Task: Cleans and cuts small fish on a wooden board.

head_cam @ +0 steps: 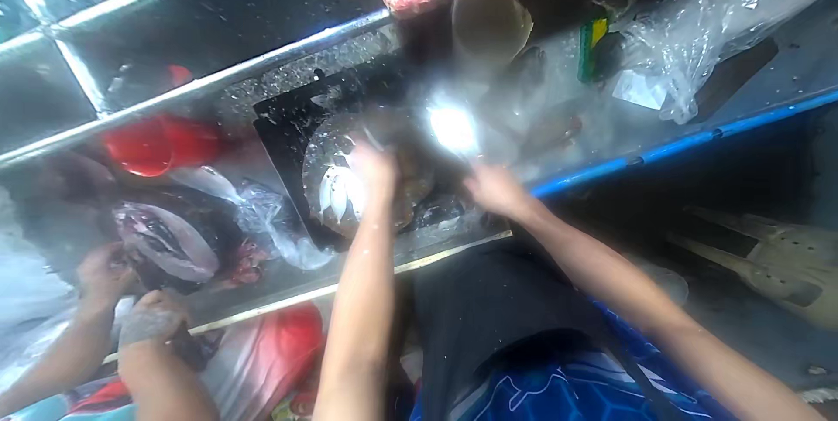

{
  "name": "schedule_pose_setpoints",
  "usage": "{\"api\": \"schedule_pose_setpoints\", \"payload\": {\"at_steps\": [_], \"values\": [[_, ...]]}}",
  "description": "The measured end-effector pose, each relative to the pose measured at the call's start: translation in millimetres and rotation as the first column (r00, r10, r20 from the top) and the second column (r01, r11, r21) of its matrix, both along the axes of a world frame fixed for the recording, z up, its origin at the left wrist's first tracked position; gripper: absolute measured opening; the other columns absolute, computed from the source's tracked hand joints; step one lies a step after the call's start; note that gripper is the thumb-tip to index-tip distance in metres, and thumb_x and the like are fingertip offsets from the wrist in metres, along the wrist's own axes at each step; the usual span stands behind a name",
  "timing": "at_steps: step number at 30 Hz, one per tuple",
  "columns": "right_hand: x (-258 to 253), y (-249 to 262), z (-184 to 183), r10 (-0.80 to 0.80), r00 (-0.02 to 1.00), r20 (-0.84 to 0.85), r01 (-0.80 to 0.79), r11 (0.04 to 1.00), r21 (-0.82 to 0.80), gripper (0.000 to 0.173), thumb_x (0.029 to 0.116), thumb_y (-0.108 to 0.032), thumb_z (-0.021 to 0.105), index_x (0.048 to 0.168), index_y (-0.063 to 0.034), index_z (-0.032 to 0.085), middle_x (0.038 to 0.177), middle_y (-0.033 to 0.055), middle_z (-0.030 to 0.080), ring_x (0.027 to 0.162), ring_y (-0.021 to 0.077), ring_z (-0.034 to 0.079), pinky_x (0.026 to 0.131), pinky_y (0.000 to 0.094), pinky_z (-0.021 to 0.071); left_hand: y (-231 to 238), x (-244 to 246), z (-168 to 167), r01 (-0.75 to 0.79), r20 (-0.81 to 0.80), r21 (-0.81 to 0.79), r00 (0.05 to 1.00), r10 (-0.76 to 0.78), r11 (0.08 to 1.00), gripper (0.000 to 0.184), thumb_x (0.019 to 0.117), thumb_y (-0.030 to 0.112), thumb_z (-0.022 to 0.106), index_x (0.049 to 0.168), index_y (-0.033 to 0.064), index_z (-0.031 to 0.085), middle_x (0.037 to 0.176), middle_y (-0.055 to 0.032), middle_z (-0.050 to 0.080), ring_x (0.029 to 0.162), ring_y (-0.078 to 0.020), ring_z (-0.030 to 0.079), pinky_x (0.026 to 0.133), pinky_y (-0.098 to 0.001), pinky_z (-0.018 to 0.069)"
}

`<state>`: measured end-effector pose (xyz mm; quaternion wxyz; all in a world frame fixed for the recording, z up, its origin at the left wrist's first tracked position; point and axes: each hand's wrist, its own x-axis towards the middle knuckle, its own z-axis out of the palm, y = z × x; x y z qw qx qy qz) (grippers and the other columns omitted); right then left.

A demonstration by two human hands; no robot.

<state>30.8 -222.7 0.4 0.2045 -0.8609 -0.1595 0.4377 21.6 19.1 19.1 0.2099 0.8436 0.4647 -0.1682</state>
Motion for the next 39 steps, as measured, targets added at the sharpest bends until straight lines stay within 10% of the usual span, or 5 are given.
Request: {"api": "schedule_pose_setpoints", "payload": {"at_steps": [6, 9, 13, 29, 39], "values": [[-10.4, -6.8, 1.2, -0.029, 0.997, -0.078, 0.027, 0.999, -0.017, 0.042, 0.1071, -0.042, 0.049, 0.126, -0.0091, 0.065, 0.102, 0.0161, 0.073, 0.101, 0.0357, 0.071, 0.086, 0.0590, 0.0573, -2.7, 6.0, -31.0, -0.015, 0.205, -0.100, 0.978, 0.035, 0.995, 0.053, 0.0960, 0.045, 0.067, 0.129, 0.0040, 0.057, 0.107, -0.0172, 0.069, 0.101, -0.0318, 0.069, 0.090, -0.0554, 0.0543], [-13.7, -15.5, 2.4, -0.003, 0.999, -0.044, 0.003, 1.000, -0.011, 0.039, 0.1071, -0.042, 0.047, 0.126, -0.0117, 0.064, 0.093, 0.0137, 0.072, 0.092, 0.0340, 0.072, 0.079, 0.0571, 0.0585, 19.9, -10.0, -39.3, 0.318, 0.280, -0.099, 0.918, -0.280, 0.943, 0.029, 0.0924, 0.019, 0.069, 0.118, 0.0068, 0.069, 0.114, -0.0152, 0.067, 0.103, -0.0284, 0.067, 0.092, -0.0506, 0.0550], [-14.8, -21.7, 5.8, 0.028, 1.000, 0.000, -0.028, 0.999, -0.016, 0.039, 0.1068, -0.043, 0.047, 0.128, -0.0153, 0.064, 0.089, 0.0120, 0.072, 0.088, 0.0335, 0.073, 0.075, 0.0564, 0.0590, 41.8, -25.1, -52.0, 0.583, 0.356, -0.028, 0.765, -0.537, 0.812, 0.022, 0.0948, 0.021, 0.070, 0.114, 0.0132, 0.074, 0.128, -0.0130, 0.063, 0.115, -0.0270, 0.063, 0.098, -0.0490, 0.0533], [25.8, -1.5, -28.3, -0.041, 0.999, -0.022, 0.044, 0.988, 0.150, 0.040, 0.1040, -0.046, 0.054, 0.099, -0.0093, 0.068, 0.079, 0.0086, 0.068, 0.078, 0.0273, 0.070, 0.071, 0.0542, 0.0574, 37.4, -24.7, -52.5, 0.557, 0.348, -0.028, 0.784, -0.514, 0.830, 0.020, 0.0970, 0.025, 0.070, 0.108, 0.0099, 0.076, 0.131, -0.0099, 0.064, 0.116, -0.0227, 0.065, 0.101, -0.0424, 0.0534], [13.6, 15.6, -47.4, -0.134, 0.990, -0.051, 0.141, 0.972, 0.188, 0.044, 0.1050, -0.049, 0.051, 0.106, -0.0096, 0.069, 0.085, 0.0096, 0.070, 0.086, 0.0272, 0.071, 0.077, 0.0545, 0.0572, 29.9, -27.8, -52.4, 0.527, 0.346, 0.013, 0.795, -0.498, 0.850, 0.020, 0.0974, 0.024, 0.069, 0.111, 0.0120, 0.076, 0.134, -0.0104, 0.062, 0.119, -0.0238, 0.062, 0.103, -0.0433, 0.0507]]}}
